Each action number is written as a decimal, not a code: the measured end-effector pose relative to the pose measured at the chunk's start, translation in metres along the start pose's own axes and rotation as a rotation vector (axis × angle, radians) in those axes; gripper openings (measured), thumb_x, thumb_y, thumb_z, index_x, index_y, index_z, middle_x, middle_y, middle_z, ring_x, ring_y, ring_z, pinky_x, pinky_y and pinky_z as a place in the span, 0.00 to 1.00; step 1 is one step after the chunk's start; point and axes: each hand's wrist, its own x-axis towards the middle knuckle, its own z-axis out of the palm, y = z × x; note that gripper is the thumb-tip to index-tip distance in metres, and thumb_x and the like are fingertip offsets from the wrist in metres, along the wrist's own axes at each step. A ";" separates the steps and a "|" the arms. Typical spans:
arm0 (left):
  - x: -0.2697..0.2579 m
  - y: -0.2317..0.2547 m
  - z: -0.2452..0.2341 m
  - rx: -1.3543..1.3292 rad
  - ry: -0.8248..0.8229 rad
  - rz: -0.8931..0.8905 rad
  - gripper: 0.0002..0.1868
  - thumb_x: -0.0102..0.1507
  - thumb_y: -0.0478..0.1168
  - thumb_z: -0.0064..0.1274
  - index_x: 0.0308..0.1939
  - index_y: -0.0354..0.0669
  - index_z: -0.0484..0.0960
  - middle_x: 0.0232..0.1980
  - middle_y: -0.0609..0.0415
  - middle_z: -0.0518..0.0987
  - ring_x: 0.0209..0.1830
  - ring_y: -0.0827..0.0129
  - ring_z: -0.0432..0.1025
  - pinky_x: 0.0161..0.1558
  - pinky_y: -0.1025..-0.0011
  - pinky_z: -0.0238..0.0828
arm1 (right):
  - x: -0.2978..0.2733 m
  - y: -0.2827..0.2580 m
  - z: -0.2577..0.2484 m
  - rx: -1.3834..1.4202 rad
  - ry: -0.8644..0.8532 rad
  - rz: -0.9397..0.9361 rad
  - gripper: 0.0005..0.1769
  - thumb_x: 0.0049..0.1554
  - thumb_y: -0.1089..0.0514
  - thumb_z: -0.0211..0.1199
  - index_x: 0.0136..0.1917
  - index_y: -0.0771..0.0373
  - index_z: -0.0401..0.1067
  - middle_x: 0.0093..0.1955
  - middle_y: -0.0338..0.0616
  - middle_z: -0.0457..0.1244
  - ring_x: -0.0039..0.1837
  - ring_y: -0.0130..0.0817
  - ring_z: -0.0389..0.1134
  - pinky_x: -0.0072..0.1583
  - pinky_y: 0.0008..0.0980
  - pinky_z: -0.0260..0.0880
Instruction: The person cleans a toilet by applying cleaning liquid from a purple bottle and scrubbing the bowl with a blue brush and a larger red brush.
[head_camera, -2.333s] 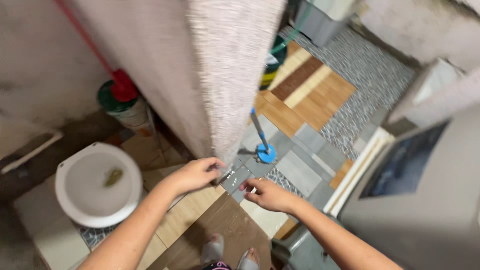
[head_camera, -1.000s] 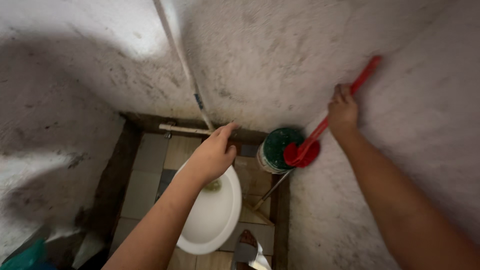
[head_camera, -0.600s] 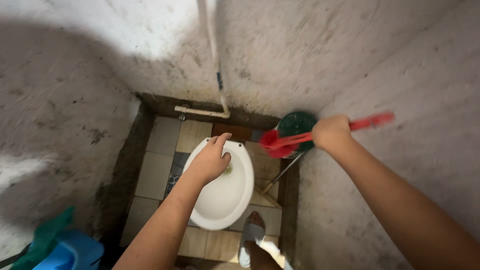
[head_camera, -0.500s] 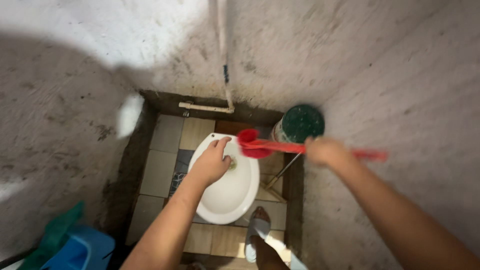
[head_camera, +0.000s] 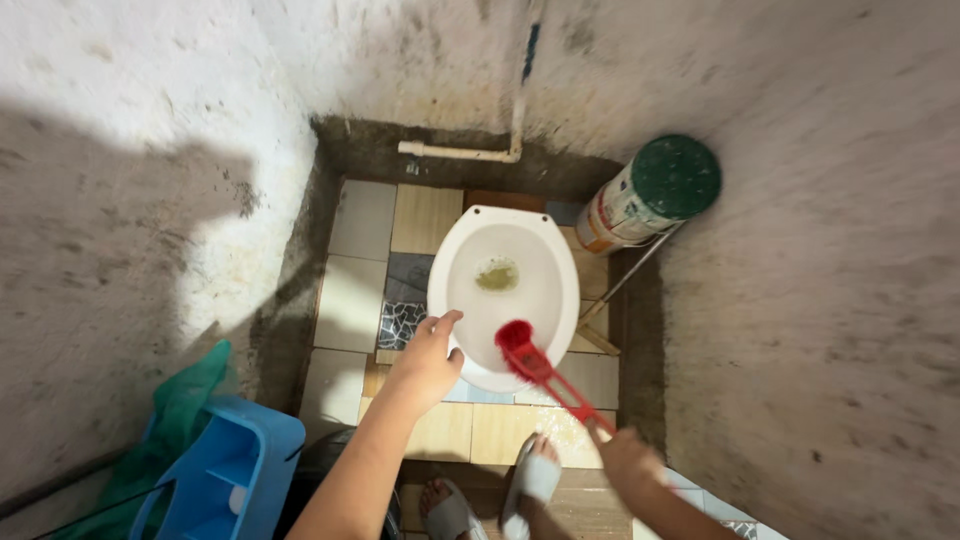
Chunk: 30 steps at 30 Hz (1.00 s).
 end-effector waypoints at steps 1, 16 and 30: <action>0.002 -0.008 0.003 -0.019 0.005 0.005 0.32 0.64 0.40 0.48 0.72 0.59 0.64 0.76 0.47 0.62 0.67 0.51 0.69 0.64 0.58 0.69 | 0.010 0.005 0.001 0.010 0.057 0.017 0.39 0.66 0.60 0.47 0.83 0.37 0.36 0.60 0.60 0.62 0.53 0.47 0.73 0.50 0.45 0.77; 0.044 -0.053 0.047 0.118 0.040 -0.025 0.30 0.62 0.41 0.51 0.70 0.56 0.66 0.74 0.44 0.61 0.64 0.48 0.68 0.59 0.54 0.69 | 0.088 -0.118 -0.029 0.420 0.214 -0.395 0.35 0.63 0.60 0.48 0.80 0.54 0.43 0.56 0.63 0.62 0.53 0.53 0.70 0.47 0.48 0.75; 0.048 -0.072 0.094 0.087 0.140 0.100 0.30 0.59 0.37 0.52 0.67 0.56 0.70 0.70 0.41 0.66 0.63 0.46 0.69 0.56 0.52 0.71 | 0.118 -0.070 -0.036 0.638 0.176 -0.275 0.36 0.61 0.61 0.49 0.80 0.60 0.42 0.59 0.70 0.58 0.56 0.61 0.65 0.51 0.54 0.70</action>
